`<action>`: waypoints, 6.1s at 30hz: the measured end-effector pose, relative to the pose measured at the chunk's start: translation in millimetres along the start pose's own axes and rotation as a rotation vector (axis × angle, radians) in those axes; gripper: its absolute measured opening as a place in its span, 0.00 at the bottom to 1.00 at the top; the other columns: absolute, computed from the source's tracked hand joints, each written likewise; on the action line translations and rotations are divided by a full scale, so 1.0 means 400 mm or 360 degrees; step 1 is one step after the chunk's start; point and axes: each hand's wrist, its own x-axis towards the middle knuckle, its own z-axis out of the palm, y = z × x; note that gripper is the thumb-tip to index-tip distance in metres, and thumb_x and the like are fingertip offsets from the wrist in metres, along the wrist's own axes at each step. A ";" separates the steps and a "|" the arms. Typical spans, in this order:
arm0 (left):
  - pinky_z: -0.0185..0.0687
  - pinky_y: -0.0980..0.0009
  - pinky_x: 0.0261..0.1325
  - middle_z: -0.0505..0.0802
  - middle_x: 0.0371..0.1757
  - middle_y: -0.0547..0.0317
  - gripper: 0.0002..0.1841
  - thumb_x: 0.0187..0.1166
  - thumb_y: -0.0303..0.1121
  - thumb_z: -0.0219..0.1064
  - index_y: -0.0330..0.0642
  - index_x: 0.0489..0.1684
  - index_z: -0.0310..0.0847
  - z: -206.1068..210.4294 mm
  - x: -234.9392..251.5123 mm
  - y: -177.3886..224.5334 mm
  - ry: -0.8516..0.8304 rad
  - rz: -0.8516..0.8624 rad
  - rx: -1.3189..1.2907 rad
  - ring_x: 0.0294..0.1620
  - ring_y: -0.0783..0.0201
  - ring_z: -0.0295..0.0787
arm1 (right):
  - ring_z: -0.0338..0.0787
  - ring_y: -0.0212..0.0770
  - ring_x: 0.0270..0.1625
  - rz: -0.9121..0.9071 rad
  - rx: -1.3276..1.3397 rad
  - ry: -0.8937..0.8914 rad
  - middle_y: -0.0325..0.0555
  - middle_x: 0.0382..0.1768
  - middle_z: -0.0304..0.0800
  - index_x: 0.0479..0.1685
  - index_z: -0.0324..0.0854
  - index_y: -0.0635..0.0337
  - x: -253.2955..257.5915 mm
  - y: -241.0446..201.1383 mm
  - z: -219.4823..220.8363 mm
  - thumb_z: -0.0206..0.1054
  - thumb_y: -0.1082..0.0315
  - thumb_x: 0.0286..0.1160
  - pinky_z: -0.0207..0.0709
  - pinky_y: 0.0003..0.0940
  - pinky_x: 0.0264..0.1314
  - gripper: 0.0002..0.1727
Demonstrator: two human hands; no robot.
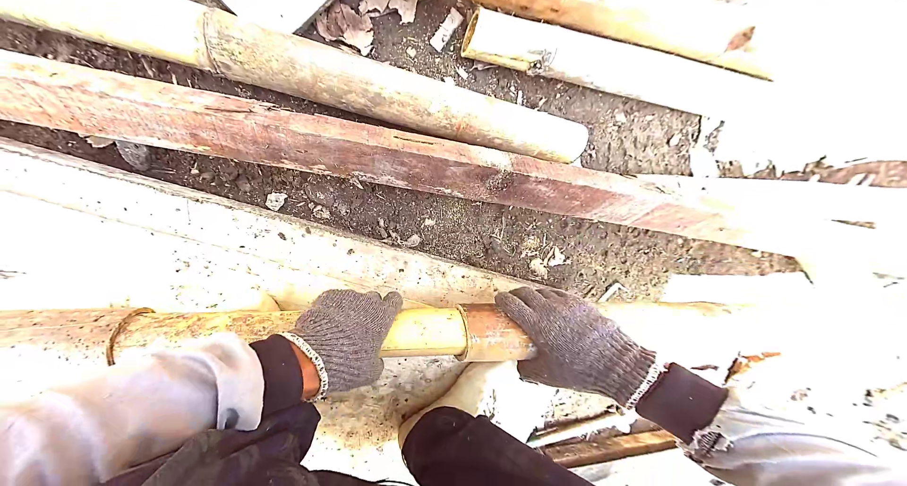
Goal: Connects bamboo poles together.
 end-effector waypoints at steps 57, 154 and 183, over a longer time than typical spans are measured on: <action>0.86 0.42 0.49 0.87 0.64 0.47 0.40 0.56 0.46 0.82 0.47 0.74 0.76 -0.036 0.071 0.077 0.0240 -0.0018 -0.0079 0.57 0.43 0.88 | 0.91 0.50 0.54 0.0051 -0.0054 -0.0210 0.42 0.62 0.87 0.77 0.73 0.38 0.061 0.010 -0.070 0.89 0.39 0.31 0.85 0.57 0.47 0.56; 0.83 0.39 0.48 0.91 0.49 0.46 0.44 0.53 0.60 0.83 0.43 0.68 0.75 -0.063 -0.037 0.220 -0.0148 -0.0077 -0.0303 0.52 0.44 0.90 | 0.93 0.57 0.42 -0.0184 -0.0205 0.1127 0.51 0.39 0.91 0.57 0.85 0.53 -0.118 -0.109 0.063 0.77 0.39 0.28 0.84 0.57 0.40 0.44; 0.86 0.45 0.42 0.91 0.56 0.55 0.38 0.64 0.48 0.75 0.67 0.82 0.67 0.116 -0.170 -0.059 0.0016 0.0135 0.0050 0.48 0.48 0.91 | 0.91 0.59 0.37 -0.0265 -0.0281 0.0989 0.53 0.35 0.89 0.54 0.83 0.57 -0.111 -0.145 0.127 0.81 0.45 0.28 0.83 0.55 0.32 0.42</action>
